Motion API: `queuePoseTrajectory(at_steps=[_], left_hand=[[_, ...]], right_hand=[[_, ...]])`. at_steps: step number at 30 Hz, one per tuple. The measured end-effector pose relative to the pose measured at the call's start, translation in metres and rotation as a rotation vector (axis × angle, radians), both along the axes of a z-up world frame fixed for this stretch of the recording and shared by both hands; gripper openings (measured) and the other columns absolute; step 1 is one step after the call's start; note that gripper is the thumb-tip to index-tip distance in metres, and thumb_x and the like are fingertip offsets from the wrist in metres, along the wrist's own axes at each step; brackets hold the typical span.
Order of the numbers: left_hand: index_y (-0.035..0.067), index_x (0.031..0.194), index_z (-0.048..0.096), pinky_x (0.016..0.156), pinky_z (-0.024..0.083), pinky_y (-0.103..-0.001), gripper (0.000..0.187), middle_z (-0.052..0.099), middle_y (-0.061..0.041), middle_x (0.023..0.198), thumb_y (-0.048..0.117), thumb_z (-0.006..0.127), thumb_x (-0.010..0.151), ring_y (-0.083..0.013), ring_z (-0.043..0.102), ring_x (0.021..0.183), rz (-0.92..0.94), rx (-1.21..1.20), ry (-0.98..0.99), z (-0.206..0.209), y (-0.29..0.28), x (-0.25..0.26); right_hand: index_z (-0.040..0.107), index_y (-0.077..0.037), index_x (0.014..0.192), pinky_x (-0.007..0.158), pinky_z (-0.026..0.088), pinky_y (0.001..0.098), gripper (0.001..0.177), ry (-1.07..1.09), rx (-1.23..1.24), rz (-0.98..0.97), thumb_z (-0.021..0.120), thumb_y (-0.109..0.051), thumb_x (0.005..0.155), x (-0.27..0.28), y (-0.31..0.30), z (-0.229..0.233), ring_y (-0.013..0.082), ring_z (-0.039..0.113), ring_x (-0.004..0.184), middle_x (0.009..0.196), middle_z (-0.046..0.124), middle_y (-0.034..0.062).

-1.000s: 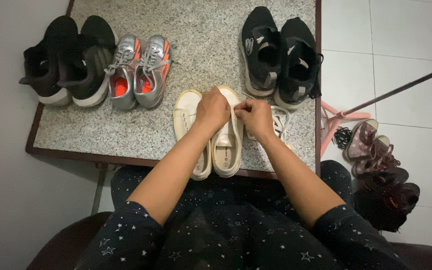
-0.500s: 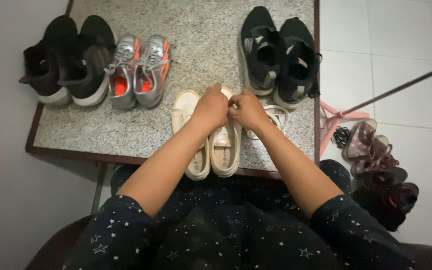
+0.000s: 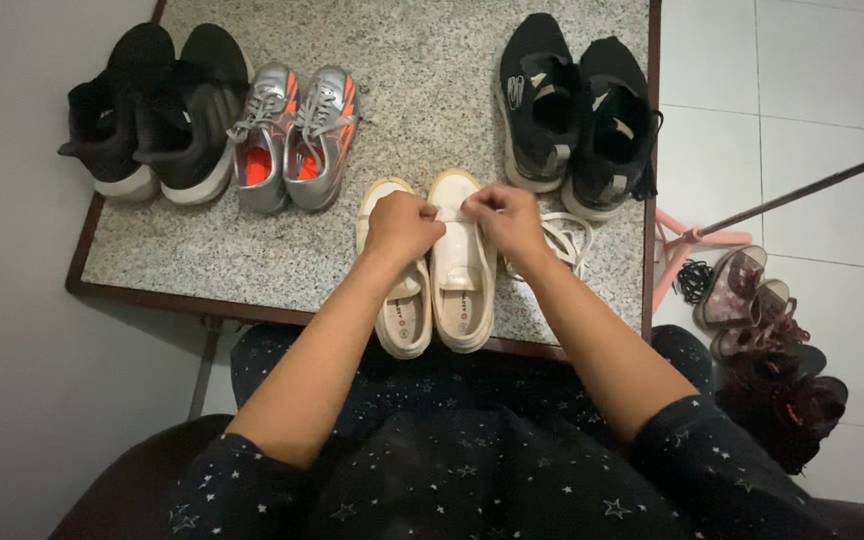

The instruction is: The person unlaces a pair of silver sneakers and then relaces them. They then move to a pair of white shoes, unlacing and relacing them as well. The actions are performed by hand on a small table with multiple shoes present.

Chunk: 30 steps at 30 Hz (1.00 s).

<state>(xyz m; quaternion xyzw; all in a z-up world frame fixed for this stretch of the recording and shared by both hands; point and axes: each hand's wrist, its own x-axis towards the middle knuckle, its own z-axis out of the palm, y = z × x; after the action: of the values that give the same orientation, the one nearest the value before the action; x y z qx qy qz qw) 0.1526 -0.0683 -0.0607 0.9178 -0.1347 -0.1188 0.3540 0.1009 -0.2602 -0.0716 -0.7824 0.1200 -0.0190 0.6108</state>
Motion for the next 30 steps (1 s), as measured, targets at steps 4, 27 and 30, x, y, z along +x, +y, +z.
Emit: queuePoseTrajectory(at_steps=[4, 27, 30], left_hand=[[0.009, 0.087, 0.082, 0.080, 0.058, -0.043, 0.021, 0.075, -0.017, 0.082, 0.023, 0.078, 0.071, -0.0342, 0.074, 0.081, -0.062, 0.091, -0.088, -0.002, -0.004, 0.001], [0.004, 0.099, 0.079, 0.061, 0.058, -0.035, 0.021, 0.077, -0.010, 0.080, 0.005, 0.074, 0.078, -0.0185, 0.073, 0.066, 0.169, -0.207, 0.539, -0.019, 0.000, 0.019], [0.001, 0.100, 0.079, 0.062, 0.059, -0.033, 0.022, 0.077, -0.010, 0.083, 0.004, 0.075, 0.079, -0.0183, 0.073, 0.068, 0.167, -0.263, 0.556, -0.018, 0.001, 0.018]], right_hand=[[0.073, -0.005, 0.094, 0.072, 0.053, 0.0249, 0.004, 0.048, 0.225, 0.093, 0.071, -0.008, 0.092, 0.006, 0.003, 0.007, 0.0080, 0.065, 0.079, 0.087, 0.074, 0.0002], [0.076, -0.005, 0.083, 0.067, 0.056, 0.0385, 0.013, -0.065, -0.485, 0.255, 0.075, -0.015, 0.075, 0.005, 0.015, 0.023, 0.0275, 0.073, 0.070, 0.078, 0.074, 0.0141], [0.076, -0.005, 0.084, 0.069, 0.056, 0.0412, 0.012, -0.084, -0.601, 0.282, 0.074, -0.014, 0.076, 0.005, 0.019, 0.029, 0.0329, 0.072, 0.073, 0.080, 0.073, 0.0170]])
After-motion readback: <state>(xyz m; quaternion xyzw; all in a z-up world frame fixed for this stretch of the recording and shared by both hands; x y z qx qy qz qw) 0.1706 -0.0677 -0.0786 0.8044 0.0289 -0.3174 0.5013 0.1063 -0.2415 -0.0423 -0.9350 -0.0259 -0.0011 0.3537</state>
